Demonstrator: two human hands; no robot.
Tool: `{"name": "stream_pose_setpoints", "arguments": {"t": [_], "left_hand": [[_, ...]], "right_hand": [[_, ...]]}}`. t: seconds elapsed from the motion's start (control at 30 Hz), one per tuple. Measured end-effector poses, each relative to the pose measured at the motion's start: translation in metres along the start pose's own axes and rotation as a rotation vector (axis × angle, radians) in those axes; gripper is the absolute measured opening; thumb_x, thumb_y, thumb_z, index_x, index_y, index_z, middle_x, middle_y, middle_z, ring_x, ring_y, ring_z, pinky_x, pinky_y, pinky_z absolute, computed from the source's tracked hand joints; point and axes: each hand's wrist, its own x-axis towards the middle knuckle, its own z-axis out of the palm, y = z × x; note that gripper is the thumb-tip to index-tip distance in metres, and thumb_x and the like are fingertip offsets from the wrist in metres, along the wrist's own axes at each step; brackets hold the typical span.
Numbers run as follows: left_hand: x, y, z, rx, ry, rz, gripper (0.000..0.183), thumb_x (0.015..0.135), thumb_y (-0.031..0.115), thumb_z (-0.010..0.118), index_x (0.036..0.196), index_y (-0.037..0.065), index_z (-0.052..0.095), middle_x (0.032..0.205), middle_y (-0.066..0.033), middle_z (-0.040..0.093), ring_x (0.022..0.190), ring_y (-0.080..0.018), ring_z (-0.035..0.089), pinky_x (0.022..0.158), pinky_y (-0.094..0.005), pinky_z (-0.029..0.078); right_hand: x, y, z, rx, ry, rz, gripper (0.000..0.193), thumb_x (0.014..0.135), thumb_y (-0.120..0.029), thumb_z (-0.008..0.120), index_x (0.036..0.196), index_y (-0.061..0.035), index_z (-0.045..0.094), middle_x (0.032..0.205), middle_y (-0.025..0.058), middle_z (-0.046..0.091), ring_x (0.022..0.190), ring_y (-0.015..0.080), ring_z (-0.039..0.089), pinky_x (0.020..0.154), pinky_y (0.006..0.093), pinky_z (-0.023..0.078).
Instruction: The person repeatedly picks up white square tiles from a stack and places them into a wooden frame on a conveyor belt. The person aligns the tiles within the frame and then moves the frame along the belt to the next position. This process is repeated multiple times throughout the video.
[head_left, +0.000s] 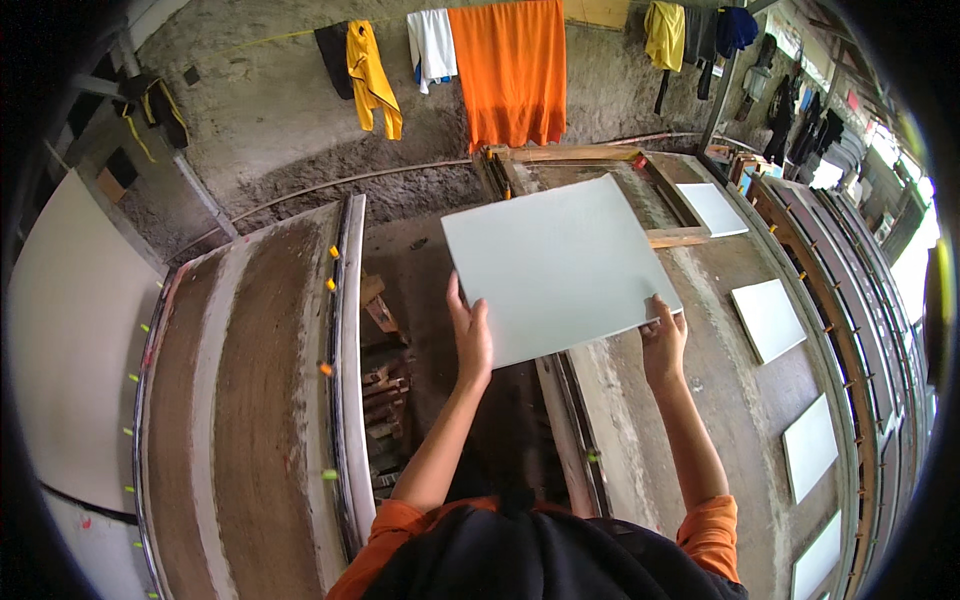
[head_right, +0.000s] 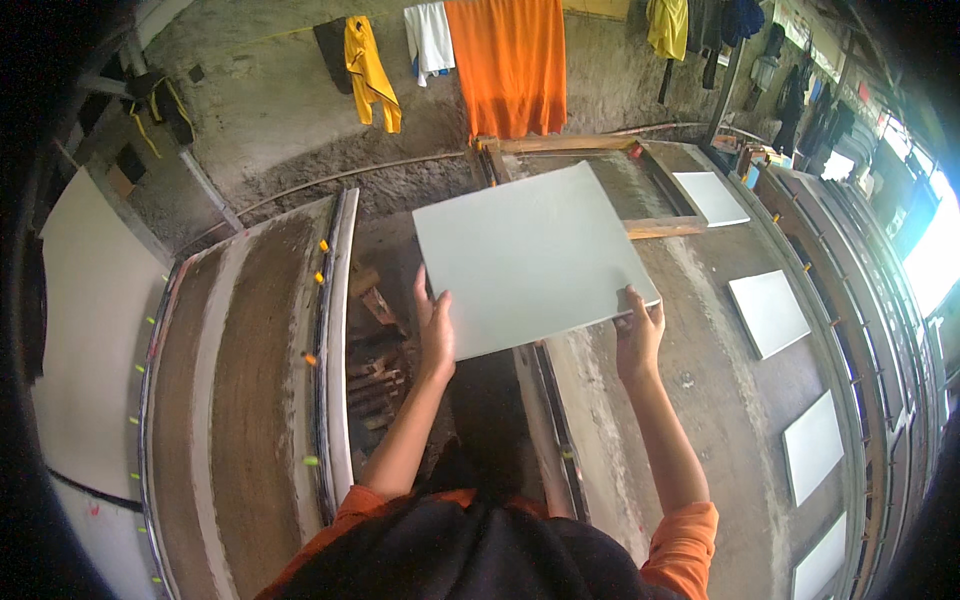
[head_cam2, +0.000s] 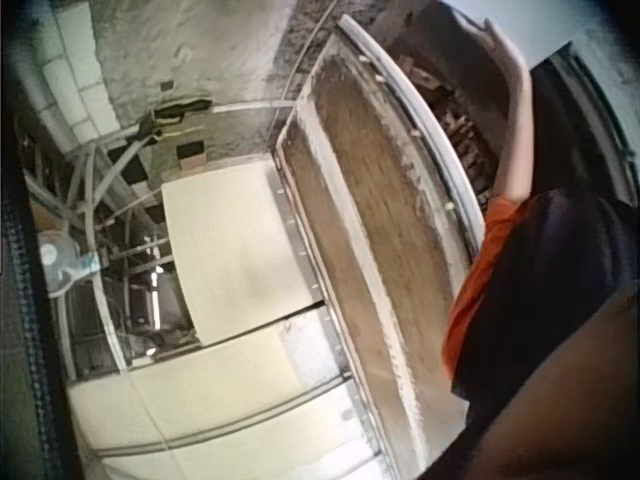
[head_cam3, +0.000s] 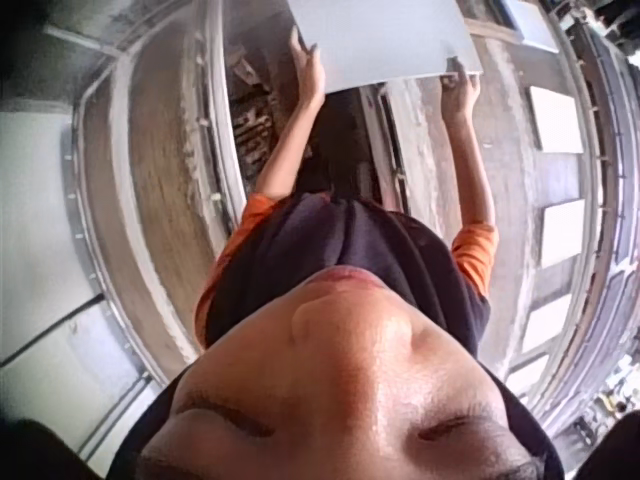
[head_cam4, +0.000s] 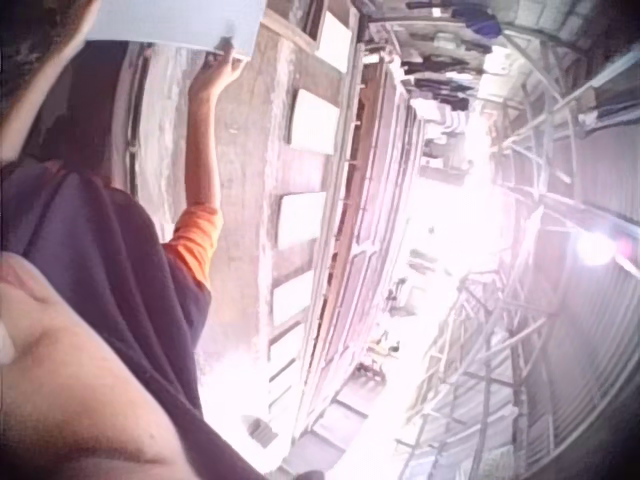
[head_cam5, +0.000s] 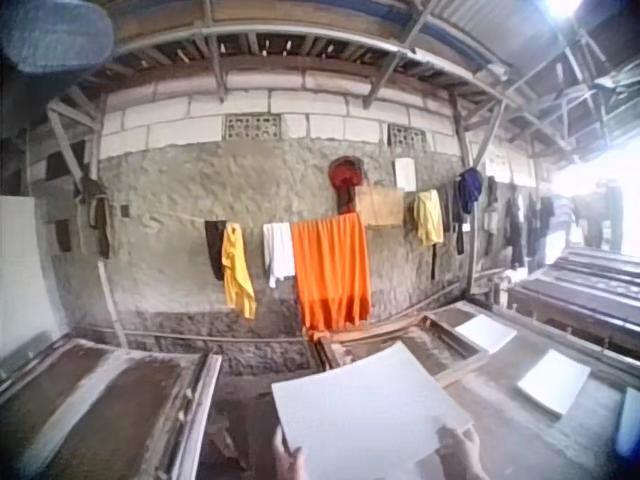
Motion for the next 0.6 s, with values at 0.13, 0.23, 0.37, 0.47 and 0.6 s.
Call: {"name": "stream_pose_setpoints", "arguments": {"t": [0.13,0.23,0.37,0.47,0.6], "left_hand": [[0.067,-0.024,0.026,0.014,0.006,-0.003,0.063,0.089,0.011,0.037,0.140,0.002,0.000,0.143,-0.0226,0.006,0.132,-0.0321,0.017,0.107,-0.0408,0.016],[0.128,-0.040,0.036,-0.093,-0.092,0.030,0.068,0.089,0.010,0.038,0.139,0.004,-0.007,0.144,-0.0206,-0.002,0.133,-0.0292,0.014,0.108,-0.0404,0.013],[0.226,-0.089,0.022,-0.132,-0.167,0.045,0.075,0.085,0.001,0.044,0.139,0.006,-0.008,0.141,-0.0178,0.005,0.129,-0.0253,0.021,0.109,-0.0421,0.011],[0.288,-0.090,0.019,-0.096,-0.261,-0.001,0.076,0.086,0.001,0.047,0.140,0.010,-0.006,0.138,-0.0217,0.015,0.126,-0.0288,0.028,0.105,-0.0438,0.024],[0.351,-0.104,0.028,-0.068,-0.393,0.012,0.076,0.084,-0.002,0.052,0.140,0.011,0.002,0.132,-0.0188,0.025,0.118,-0.0244,0.036,0.094,-0.0365,0.039]], "right_hand": [[0.050,0.039,0.046,0.050,0.068,0.086,0.030,0.083,-0.010,0.059,0.111,-0.0064,0.047,0.102,0.0034,0.055,0.092,0.0163,0.055,0.078,0.0317,0.045],[0.102,0.065,0.074,0.030,0.068,0.089,0.031,0.084,-0.009,0.058,0.112,-0.0050,0.047,0.104,0.0053,0.055,0.095,0.0186,0.055,0.081,0.0334,0.046],[0.159,0.085,0.110,-0.070,0.076,0.022,0.020,0.085,-0.014,0.058,0.102,-0.0063,0.053,0.093,0.0023,0.060,0.083,0.0154,0.059,0.069,0.0300,0.048],[0.189,0.087,0.123,-0.134,0.122,0.059,0.026,0.086,-0.009,0.055,0.110,-0.0039,0.048,0.102,0.0058,0.057,0.092,0.0180,0.057,0.077,0.0313,0.047],[0.222,0.078,0.135,-0.157,0.152,0.017,0.029,0.085,-0.008,0.055,0.112,-0.0034,0.047,0.104,0.0067,0.055,0.093,0.0174,0.056,0.077,0.0297,0.046]]}}
